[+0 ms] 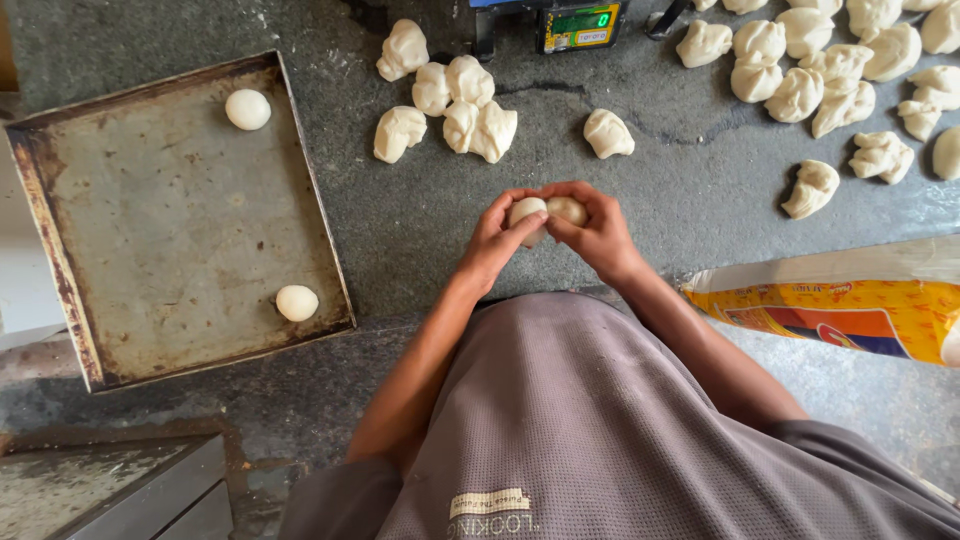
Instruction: The person portions pieces of dough, weighs them on a digital scale, rolls them into balls by hand, and places the finished dough balls onto a metal baking tray.
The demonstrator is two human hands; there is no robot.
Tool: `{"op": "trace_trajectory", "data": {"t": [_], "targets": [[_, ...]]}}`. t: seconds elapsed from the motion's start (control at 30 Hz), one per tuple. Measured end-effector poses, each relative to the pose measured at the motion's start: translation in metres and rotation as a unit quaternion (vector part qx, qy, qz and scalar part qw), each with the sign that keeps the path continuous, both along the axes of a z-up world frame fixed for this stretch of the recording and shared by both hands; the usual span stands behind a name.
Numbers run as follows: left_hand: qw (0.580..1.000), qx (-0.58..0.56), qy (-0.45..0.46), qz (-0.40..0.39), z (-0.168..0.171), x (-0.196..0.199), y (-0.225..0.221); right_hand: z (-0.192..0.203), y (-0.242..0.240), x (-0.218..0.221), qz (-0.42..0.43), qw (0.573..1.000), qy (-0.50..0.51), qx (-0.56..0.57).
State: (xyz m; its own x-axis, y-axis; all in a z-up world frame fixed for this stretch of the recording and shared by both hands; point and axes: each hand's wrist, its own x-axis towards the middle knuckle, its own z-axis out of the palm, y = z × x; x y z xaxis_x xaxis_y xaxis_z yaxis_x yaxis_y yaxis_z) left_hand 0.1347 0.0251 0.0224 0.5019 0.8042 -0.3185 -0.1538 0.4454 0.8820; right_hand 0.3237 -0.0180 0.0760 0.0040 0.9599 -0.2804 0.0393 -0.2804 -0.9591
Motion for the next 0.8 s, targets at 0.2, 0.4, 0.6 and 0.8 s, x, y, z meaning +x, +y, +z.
{"op": "trace_trajectory", "data": {"t": [0.2, 0.4, 0.6, 0.8], "targets": [[0.999, -0.029, 0.002, 0.031, 0.002, -0.002, -0.004, 0.004, 0.01, -0.007, 0.035, 0.997, -0.059, 0.032], [0.999, -0.013, -0.021, 0.027, 0.008, -0.002, 0.001, 0.017, 0.017, 0.003, 0.053, 0.997, 0.047, 0.0], [1.0, -0.002, 0.01, 0.024, 0.006, -0.009, -0.002, 0.016, 0.011, -0.011, 0.042, 0.998, -0.035, 0.013], [0.998, 0.023, 0.028, 0.057, 0.002, -0.01, -0.004, -0.016, 0.014, -0.015, -0.049, 0.999, -0.014, 0.003]]}}
